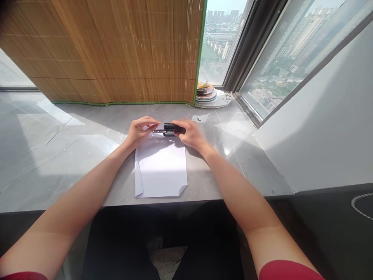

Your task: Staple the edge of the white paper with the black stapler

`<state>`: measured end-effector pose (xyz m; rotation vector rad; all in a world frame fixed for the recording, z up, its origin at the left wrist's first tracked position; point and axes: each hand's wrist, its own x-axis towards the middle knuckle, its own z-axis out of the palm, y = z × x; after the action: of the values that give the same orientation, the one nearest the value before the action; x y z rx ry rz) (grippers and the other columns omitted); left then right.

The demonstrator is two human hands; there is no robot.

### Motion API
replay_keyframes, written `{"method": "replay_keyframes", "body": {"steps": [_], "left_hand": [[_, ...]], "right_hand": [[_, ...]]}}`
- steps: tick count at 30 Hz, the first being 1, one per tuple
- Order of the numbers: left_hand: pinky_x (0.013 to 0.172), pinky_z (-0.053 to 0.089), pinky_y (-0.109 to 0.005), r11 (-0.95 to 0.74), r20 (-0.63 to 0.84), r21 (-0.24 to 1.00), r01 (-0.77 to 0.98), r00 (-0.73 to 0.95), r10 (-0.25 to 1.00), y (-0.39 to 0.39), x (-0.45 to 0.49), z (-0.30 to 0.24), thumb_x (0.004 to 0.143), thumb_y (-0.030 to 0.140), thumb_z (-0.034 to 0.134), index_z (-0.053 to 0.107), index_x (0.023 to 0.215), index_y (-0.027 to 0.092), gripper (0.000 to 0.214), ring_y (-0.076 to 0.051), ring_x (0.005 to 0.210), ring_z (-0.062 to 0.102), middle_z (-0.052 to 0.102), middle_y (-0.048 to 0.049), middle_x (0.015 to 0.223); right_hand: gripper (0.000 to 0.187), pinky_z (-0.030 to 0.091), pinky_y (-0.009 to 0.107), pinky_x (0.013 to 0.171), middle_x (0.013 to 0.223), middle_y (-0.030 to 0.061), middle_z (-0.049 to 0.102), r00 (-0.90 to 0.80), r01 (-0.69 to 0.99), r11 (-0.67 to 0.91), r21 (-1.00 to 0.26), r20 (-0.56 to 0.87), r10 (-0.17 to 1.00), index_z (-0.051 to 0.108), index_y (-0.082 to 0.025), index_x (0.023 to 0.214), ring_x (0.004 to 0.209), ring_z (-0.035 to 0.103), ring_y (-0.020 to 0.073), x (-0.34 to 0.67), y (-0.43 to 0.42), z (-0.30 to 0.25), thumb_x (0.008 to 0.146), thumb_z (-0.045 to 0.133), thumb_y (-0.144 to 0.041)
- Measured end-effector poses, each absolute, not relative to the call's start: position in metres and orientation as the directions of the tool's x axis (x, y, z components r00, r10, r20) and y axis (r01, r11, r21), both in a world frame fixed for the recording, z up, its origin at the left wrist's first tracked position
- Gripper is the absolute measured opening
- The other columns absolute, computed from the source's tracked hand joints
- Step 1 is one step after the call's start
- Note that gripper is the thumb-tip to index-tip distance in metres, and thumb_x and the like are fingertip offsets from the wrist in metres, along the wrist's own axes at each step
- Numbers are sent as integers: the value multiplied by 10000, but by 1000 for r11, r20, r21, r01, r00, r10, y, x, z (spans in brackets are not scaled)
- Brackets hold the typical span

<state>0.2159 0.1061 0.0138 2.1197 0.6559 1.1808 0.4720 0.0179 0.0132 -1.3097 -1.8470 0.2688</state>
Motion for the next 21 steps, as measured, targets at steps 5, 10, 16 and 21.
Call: {"method": "replay_keyframes", "body": {"steps": [5,10,16,21], "left_hand": [[822,562,-370,-686,555,717,125,494,670,109,216,12,908,454,853,892,1075,269,252,-208,915,731,840,-79,1038],[890,572,-390,-675,533,716,177,485,693,106,217,12,926,426,838,868,1171,270,292,-217,960,760,856,-70,1054],[914,552,-387,-698,493,670,254,550,674,100,219,14,939,385,814,855,1035,270,155,-231,1012,750,856,-46,1090],[860,536,-366,-694,425,652,306,610,669,98,220,16,958,334,752,841,1055,266,149,-238,1035,716,843,-46,1084]], "right_hand": [[386,578,474,1040,1176,35,845,-109,678,440,-589,512,852,834,-299,1213,1053,735,286,473,19,12,863,721,-184],[377,593,489,1013,1172,39,843,-113,672,464,-577,539,834,832,-312,1215,1038,737,292,475,20,10,880,726,-173],[396,590,476,1007,1156,24,841,-128,669,476,-571,543,830,826,-328,1223,1045,734,287,475,19,11,887,711,-152],[388,583,447,982,1126,34,841,-139,678,478,-558,542,829,827,-295,1209,1020,725,273,472,16,15,875,707,-137]]}}
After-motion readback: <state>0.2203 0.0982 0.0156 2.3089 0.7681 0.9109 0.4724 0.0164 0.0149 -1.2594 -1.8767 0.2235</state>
